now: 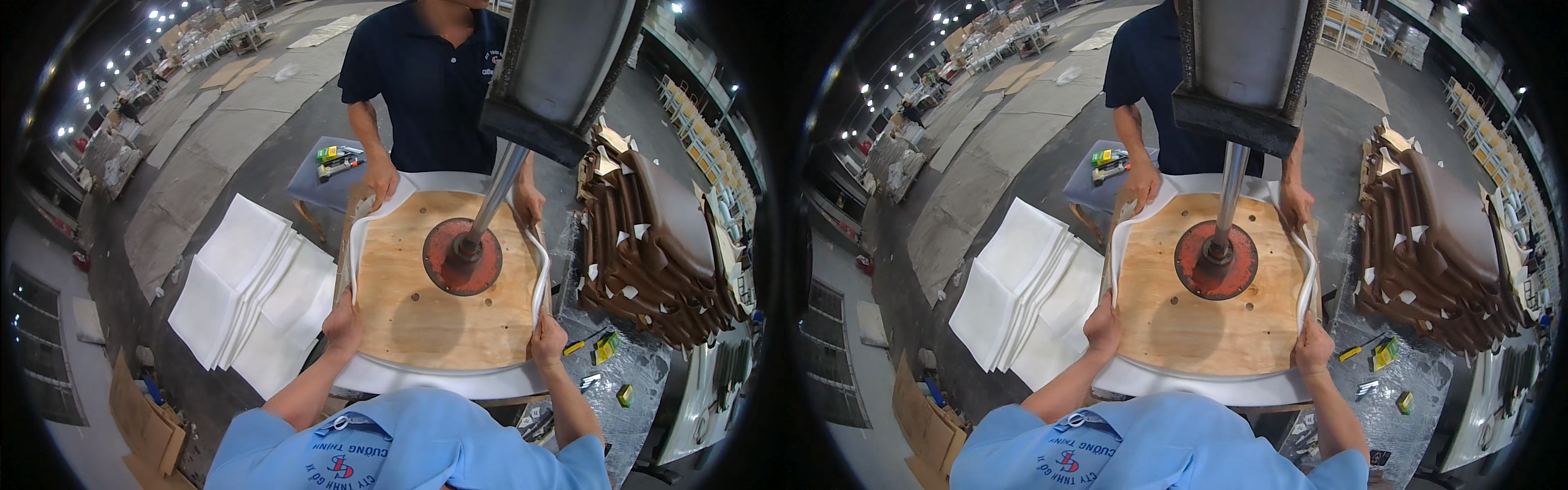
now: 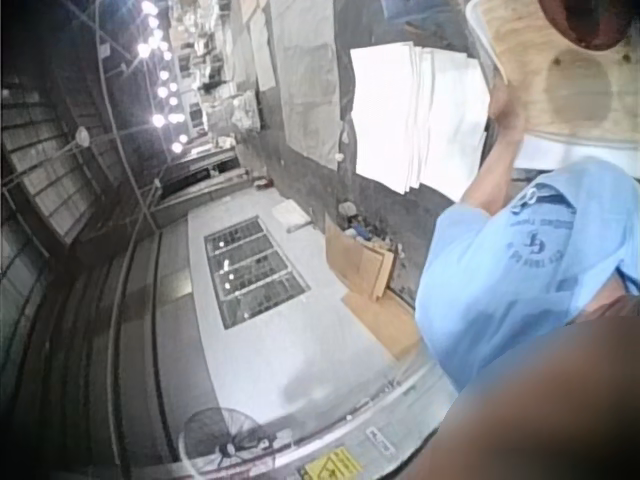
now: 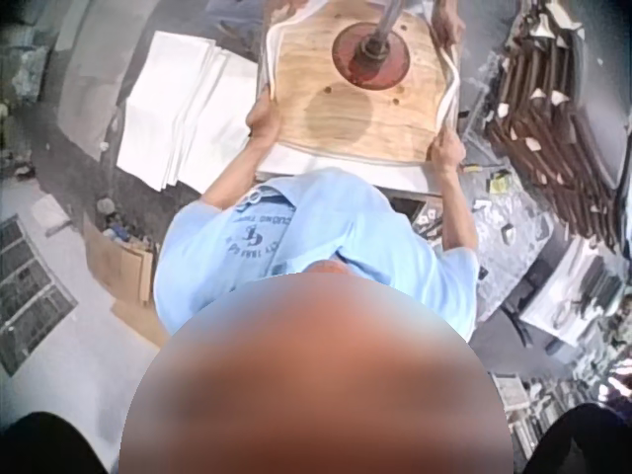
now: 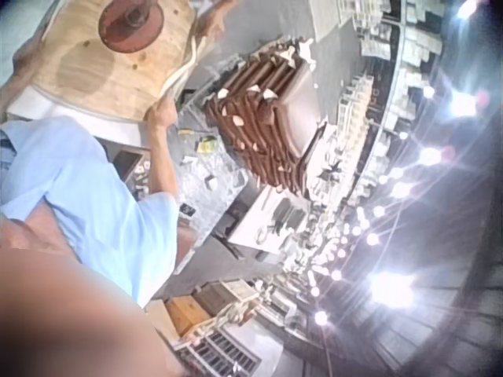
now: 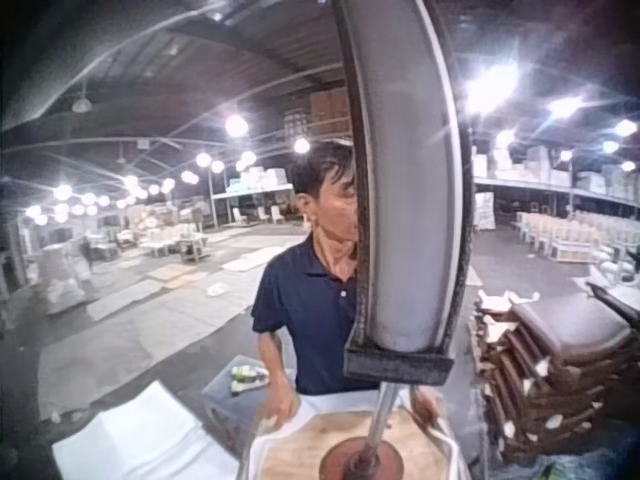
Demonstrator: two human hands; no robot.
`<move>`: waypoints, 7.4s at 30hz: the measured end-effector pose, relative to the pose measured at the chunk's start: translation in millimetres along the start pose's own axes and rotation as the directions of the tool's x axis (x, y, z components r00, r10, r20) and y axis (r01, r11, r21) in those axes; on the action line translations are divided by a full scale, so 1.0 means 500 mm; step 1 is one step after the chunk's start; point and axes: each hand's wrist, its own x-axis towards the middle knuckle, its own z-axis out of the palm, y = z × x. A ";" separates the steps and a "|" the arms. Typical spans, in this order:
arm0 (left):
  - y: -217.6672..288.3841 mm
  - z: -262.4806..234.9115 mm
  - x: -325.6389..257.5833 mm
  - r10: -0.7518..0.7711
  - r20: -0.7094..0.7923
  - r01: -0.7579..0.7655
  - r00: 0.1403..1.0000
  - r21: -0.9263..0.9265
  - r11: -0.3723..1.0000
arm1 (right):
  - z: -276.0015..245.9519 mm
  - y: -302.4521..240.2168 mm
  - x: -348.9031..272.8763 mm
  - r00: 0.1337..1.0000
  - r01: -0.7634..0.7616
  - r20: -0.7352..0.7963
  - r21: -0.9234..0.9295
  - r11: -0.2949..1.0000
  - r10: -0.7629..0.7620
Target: The person places white fabric over a wooden chair seat base and uses a pneumatic staple gun to secure the fabric to the underside. A coworker assists by holding the seat and using a second staple gun. The person repeats the process on a second seat.
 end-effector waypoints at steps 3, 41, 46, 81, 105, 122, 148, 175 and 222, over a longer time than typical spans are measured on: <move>0.007 -0.012 -0.001 -0.065 0.074 0.066 0.995 -0.009 0.998 | -0.001 0.003 0.000 0.999 0.042 -0.016 -0.010 0.999 -0.043; -0.087 -0.002 0.037 -0.195 0.179 0.265 0.964 -0.654 0.709 | 0.028 0.022 0.004 0.910 -0.370 -0.054 0.343 0.863 0.412; -0.070 -0.089 0.093 -0.256 -0.136 0.140 0.957 -0.557 0.819 | 0.033 0.028 -0.003 0.930 -0.337 -0.084 0.191 0.922 0.358; -0.129 -0.050 -0.131 0.246 -0.243 -0.289 0.938 -0.158 0.944 | 0.373 -0.621 0.053 0.040 -0.946 0.967 0.118 0.302 -0.251; -0.183 -0.060 -0.182 -0.114 0.387 0.325 0.915 -0.539 0.777 | 0.378 -0.595 0.040 0.656 -0.668 0.753 0.555 0.496 0.042; -0.018 -0.096 0.019 0.281 0.444 0.001 0.851 -0.536 0.844 | 0.242 -0.425 0.028 0.887 0.109 0.386 0.361 0.926 -0.255; -0.133 -0.227 -0.268 -0.476 0.666 0.813 0.574 -0.534 0.232 | -0.128 -0.198 -0.208 0.359 -0.924 0.908 0.313 0.218 0.216; -0.090 -0.053 -0.129 -0.251 0.968 0.984 -0.019 0.062 0.167 | 0.093 -0.407 -0.120 -0.281 -0.936 0.947 -0.235 -0.261 0.156; -0.004 -0.038 -0.111 -0.080 0.996 0.961 0.028 -0.005 0.276 | -0.017 -0.284 -0.227 -0.106 -0.825 0.891 0.169 -0.539 0.442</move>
